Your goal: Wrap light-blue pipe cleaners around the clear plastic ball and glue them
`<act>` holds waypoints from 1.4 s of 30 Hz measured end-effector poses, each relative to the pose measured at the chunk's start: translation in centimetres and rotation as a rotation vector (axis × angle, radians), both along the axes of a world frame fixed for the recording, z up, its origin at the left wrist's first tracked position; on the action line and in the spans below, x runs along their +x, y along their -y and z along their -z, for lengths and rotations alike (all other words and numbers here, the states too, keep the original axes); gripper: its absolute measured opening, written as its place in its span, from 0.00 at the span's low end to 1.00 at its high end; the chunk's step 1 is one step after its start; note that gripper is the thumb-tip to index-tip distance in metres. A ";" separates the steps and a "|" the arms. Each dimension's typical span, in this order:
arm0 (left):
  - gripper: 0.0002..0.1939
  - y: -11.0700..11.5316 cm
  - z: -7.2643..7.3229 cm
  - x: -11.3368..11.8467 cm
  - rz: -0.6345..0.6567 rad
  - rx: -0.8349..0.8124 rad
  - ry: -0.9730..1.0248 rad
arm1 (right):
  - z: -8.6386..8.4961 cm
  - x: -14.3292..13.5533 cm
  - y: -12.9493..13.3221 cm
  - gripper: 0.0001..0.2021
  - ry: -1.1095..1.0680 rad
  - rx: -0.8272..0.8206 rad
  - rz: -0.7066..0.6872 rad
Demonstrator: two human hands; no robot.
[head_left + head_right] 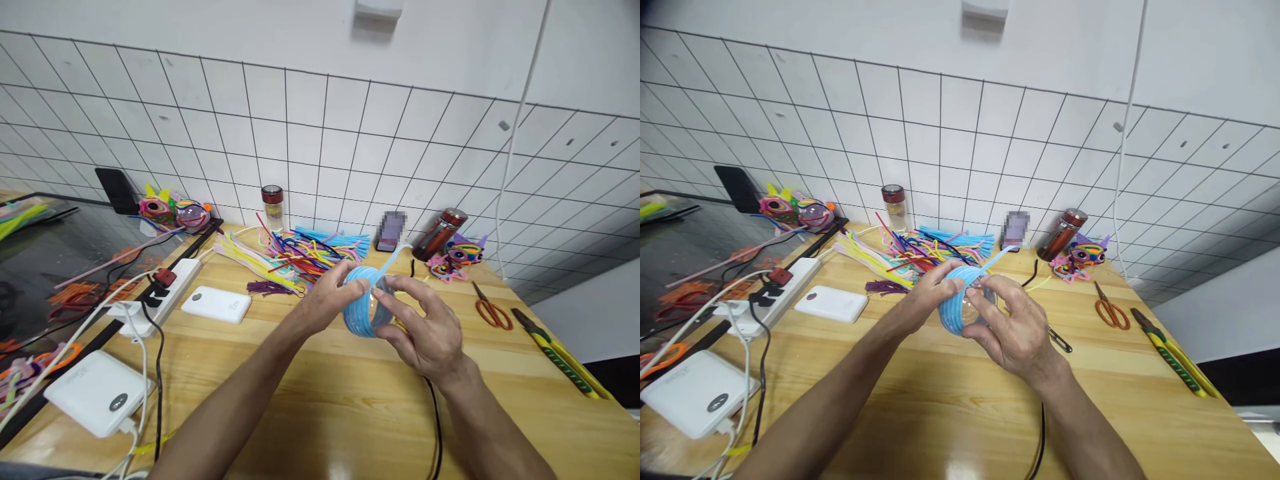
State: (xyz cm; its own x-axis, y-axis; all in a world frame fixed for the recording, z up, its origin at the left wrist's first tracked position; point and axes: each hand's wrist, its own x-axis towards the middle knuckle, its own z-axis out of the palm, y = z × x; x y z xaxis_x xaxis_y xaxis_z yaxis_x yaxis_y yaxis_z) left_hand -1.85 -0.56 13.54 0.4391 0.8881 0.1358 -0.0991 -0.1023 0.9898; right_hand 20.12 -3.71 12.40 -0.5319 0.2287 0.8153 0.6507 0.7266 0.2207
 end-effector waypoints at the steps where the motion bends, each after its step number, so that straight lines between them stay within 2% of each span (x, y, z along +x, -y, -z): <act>1: 0.29 0.0 0.0 0.0 -0.001 -0.001 0.001 | 0.0 0.1 0.0 0.21 -0.001 -0.007 -0.001; 12: 0.28 -0.2 0.5 0.4 -0.020 -0.011 -0.029 | 0.0 0.6 -0.1 0.18 0.010 -0.048 -0.014; 21: 0.26 -0.3 0.5 0.5 -0.030 -0.044 -0.079 | -0.7 0.3 -0.3 0.10 0.041 -0.043 -0.013; 32: 0.20 -0.9 0.9 0.3 -0.043 -0.069 0.024 | -2.1 0.6 -1.2 0.19 0.120 -0.149 -0.094; 38: 0.20 -1.1 0.9 0.2 -0.116 -0.041 0.002 | -3.4 -0.4 0.0 0.16 0.235 -0.039 0.103; 42: 0.22 -1.1 1.1 0.3 -0.178 -0.026 -0.016 | -3.5 -0.8 0.9 0.16 0.217 -0.107 0.140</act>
State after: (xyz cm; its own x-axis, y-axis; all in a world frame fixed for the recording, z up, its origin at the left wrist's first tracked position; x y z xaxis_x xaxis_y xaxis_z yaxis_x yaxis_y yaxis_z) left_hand -1.60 0.57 12.42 0.2762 0.9552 0.1063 -0.0656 -0.0916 0.9936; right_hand 19.30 -4.60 15.86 -0.6487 0.3911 0.6528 0.6921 0.6599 0.2924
